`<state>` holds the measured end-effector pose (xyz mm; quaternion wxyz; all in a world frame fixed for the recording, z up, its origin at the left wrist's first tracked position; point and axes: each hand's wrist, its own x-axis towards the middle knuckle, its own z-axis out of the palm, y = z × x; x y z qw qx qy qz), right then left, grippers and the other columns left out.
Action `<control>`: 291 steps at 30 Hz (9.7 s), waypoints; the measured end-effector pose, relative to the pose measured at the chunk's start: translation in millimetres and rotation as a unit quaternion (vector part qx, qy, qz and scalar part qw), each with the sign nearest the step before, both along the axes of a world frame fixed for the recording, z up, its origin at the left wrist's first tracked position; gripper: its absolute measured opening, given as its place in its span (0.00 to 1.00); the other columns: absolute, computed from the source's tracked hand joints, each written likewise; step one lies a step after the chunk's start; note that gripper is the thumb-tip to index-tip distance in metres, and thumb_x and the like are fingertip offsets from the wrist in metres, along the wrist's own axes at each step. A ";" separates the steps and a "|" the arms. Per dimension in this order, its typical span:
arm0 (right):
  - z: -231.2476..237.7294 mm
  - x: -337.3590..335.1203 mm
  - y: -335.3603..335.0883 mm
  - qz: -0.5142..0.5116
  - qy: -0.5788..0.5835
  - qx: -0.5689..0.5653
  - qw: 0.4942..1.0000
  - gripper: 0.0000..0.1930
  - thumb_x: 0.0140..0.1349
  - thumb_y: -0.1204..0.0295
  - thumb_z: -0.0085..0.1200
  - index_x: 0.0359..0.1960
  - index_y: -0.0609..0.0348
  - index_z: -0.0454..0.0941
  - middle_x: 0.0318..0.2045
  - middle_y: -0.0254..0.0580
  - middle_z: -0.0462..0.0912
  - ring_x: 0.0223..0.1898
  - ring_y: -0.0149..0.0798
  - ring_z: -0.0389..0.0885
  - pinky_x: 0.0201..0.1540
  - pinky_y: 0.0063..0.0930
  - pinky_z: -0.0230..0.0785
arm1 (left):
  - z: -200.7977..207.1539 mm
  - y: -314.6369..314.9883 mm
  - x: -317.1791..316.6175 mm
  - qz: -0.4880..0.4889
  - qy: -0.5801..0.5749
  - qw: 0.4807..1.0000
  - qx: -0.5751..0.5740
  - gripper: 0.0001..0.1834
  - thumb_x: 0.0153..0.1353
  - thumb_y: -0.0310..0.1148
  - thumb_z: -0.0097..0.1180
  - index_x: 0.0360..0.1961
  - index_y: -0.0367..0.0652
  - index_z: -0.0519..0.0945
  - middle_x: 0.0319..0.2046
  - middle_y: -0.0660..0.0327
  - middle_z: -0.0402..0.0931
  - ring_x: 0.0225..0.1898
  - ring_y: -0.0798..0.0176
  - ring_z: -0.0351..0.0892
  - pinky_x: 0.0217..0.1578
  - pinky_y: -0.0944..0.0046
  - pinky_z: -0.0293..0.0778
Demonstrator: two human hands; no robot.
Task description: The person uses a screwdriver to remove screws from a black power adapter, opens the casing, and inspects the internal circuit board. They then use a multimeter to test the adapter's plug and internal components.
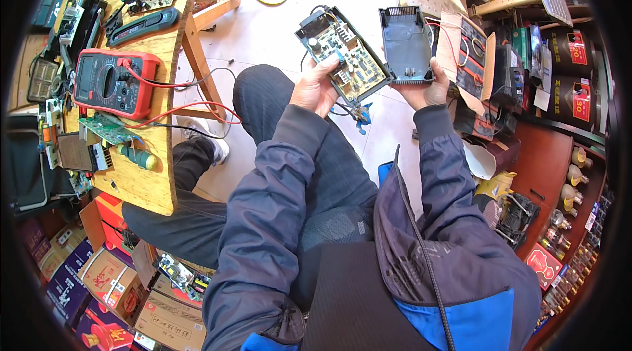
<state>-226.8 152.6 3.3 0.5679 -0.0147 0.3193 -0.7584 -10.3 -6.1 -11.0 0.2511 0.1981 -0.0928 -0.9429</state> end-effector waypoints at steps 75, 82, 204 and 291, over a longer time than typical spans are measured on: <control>-5.1 99.7 -7.9 0.153 0.297 0.138 0.932 0.25 0.67 0.69 0.64 0.64 0.65 0.76 0.55 0.38 0.83 0.57 0.32 0.78 0.63 0.28 0.67 | -1.3 -7.4 5.0 0.112 -0.049 0.992 0.027 0.23 0.72 0.33 0.63 0.65 0.43 0.73 0.60 0.55 0.76 0.64 0.52 0.74 0.69 0.34 0.66; 7.7 94.2 -12.7 0.116 0.369 0.152 0.910 0.21 0.70 0.71 0.64 0.61 0.67 0.77 0.48 0.43 0.86 0.52 0.33 0.83 0.60 0.29 0.74 | 8.7 -4.8 10.1 0.132 -0.052 0.990 0.024 0.31 0.70 0.28 0.64 0.71 0.52 0.67 0.61 0.57 0.74 0.64 0.52 0.74 0.65 0.32 0.72; 48.9 123.8 -8.1 -0.080 0.690 0.105 0.712 0.12 0.51 0.90 0.64 0.32 0.57 0.82 0.46 0.44 0.81 0.49 0.42 0.83 0.51 0.32 0.77 | 11.7 5.9 -2.1 0.124 0.012 0.989 0.079 0.26 0.74 0.42 0.54 0.67 0.39 0.70 0.63 0.51 0.76 0.65 0.49 0.76 0.67 0.40 0.72; 35.2 97.7 -32.9 -0.133 0.129 0.061 0.981 0.16 0.79 0.64 0.53 0.59 0.62 0.69 0.53 0.49 0.83 0.54 0.45 0.85 0.62 0.45 0.76 | 3.9 19.7 6.2 -0.040 -0.103 0.969 -0.220 0.15 0.61 0.24 0.67 0.48 0.36 0.81 0.41 0.60 0.84 0.42 0.69 0.82 0.49 0.68 0.75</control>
